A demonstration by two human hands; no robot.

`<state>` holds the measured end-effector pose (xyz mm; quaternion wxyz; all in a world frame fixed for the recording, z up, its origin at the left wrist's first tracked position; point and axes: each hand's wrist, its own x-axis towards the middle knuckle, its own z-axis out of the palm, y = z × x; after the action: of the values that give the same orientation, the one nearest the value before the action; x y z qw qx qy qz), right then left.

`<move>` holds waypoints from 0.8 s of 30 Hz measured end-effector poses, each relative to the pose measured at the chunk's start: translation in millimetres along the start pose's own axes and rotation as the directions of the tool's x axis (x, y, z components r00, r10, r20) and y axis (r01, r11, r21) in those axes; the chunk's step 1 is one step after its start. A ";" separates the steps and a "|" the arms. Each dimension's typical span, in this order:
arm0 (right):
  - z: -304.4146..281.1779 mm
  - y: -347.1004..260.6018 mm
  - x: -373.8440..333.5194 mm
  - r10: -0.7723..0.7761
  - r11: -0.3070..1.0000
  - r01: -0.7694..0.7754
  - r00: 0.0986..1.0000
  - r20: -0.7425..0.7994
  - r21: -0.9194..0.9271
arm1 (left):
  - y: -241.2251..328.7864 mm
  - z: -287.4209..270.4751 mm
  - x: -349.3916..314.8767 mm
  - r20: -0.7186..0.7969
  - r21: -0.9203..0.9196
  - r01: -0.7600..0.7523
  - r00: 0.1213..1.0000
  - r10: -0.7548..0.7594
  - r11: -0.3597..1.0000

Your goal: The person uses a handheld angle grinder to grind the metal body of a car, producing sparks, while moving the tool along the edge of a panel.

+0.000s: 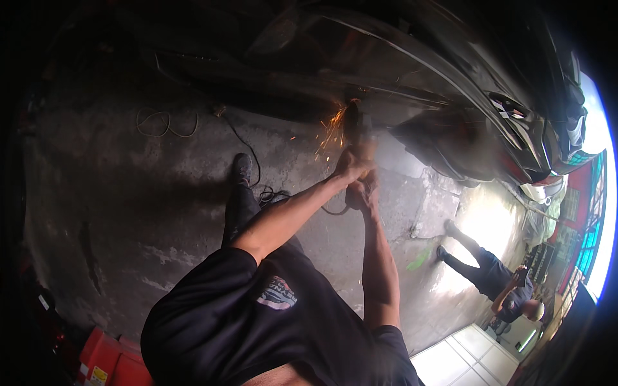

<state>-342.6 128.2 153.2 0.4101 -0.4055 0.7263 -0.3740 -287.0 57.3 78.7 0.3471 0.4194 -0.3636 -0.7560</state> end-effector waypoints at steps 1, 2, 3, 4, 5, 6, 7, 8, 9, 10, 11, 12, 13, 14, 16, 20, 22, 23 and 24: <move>-1.9 5.9 2.5 -0.026 0.999 0.025 1.000 -0.012 -0.045 | 1.2 1.7 -0.3 -0.019 0.019 -0.025 0.999 0.025 1.000; -5.1 11.5 5.1 -0.051 0.995 0.049 0.998 -0.023 -0.089 | 2.2 2.9 -0.3 -0.025 0.024 -0.048 0.999 0.048 0.999; -3.7 11.0 6.4 -0.076 0.989 0.072 0.997 -0.027 -0.132 | 1.3 1.1 1.0 -0.039 0.031 -0.070 0.997 0.071 0.997; -2.4 10.7 6.7 -0.080 0.992 0.079 0.997 -0.013 -0.096 | 0.2 -0.7 2.6 -0.039 0.023 -0.091 0.995 0.092 0.996; -1.6 10.5 6.6 -0.085 0.995 0.085 0.996 0.001 -0.061 | -1.0 -2.0 3.5 -0.038 0.023 -0.100 0.994 0.101 0.995; -2.2 10.7 6.1 -0.087 0.996 0.088 0.996 0.011 -0.026 | -0.6 -1.6 3.0 -0.033 0.023 -0.107 0.994 0.107 0.994; -3.0 11.5 5.5 -0.103 0.994 0.104 0.995 0.007 -0.036 | -0.4 -0.9 1.8 -0.026 0.030 -0.102 0.994 0.103 0.994; -4.0 12.0 4.9 -0.119 0.992 0.119 0.993 0.002 -0.046 | -0.1 -0.1 1.0 -0.020 0.038 -0.097 0.995 0.098 0.995; -3.6 11.7 5.2 -0.139 0.989 0.138 0.990 0.002 -0.056 | -0.7 0.2 3.0 -0.034 0.032 -0.074 0.997 0.075 0.997; -3.5 11.2 5.7 -0.128 0.990 0.128 0.992 -0.001 -0.063 | -0.9 1.5 5.5 -0.047 0.026 -0.051 0.997 0.053 0.998; -3.5 10.8 6.3 -0.117 0.991 0.117 0.993 -0.004 -0.069 | -1.8 2.4 6.5 -0.055 0.016 -0.046 0.997 0.047 0.999; -3.2 9.5 5.6 -0.103 0.992 0.102 0.995 -0.010 -0.074 | -1.7 2.2 6.7 -0.059 0.008 -0.036 0.998 0.037 0.999; -3.2 8.2 4.1 -0.082 0.995 0.081 0.997 -0.010 -0.063 | -2.0 2.6 5.6 -0.058 -0.002 -0.044 0.997 0.044 0.999; -3.7 7.0 2.2 -0.060 0.997 0.060 0.998 -0.010 -0.051 | -2.6 3.3 4.2 -0.056 0.007 -0.066 0.996 0.066 0.998; -5.7 5.9 1.7 -0.040 0.998 0.039 0.999 -0.012 -0.052 | -7.2 5.8 4.9 -0.052 0.040 -0.131 0.990 0.133 0.991; 5.9 -18.9 3.6 0.006 0.995 -0.006 1.000 0.001 -0.100 | -16.3 -2.5 20.7 -0.098 0.037 -0.173 0.980 0.175 0.984; 2.3 -20.0 0.4 0.022 0.993 -0.025 1.000 -0.022 -0.118 | -9.3 1.7 15.2 -0.059 0.035 -0.106 0.992 0.108 0.994; -0.7 -11.6 2.6 0.007 0.993 -0.010 1.000 -0.029 -0.121 | -5.5 2.9 11.9 -0.033 0.041 -0.062 0.997 0.064 0.997; -2.2 -7.9 3.7 -0.010 0.992 0.006 0.999 -0.034 -0.123 | -0.6 3.2 8.5 -0.010 0.049 -0.020 1.000 0.020 0.999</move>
<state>-343.6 122.2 160.0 0.3703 -0.4264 0.7533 -0.3372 -293.4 51.4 76.2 0.3462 0.4279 -0.3842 -0.7412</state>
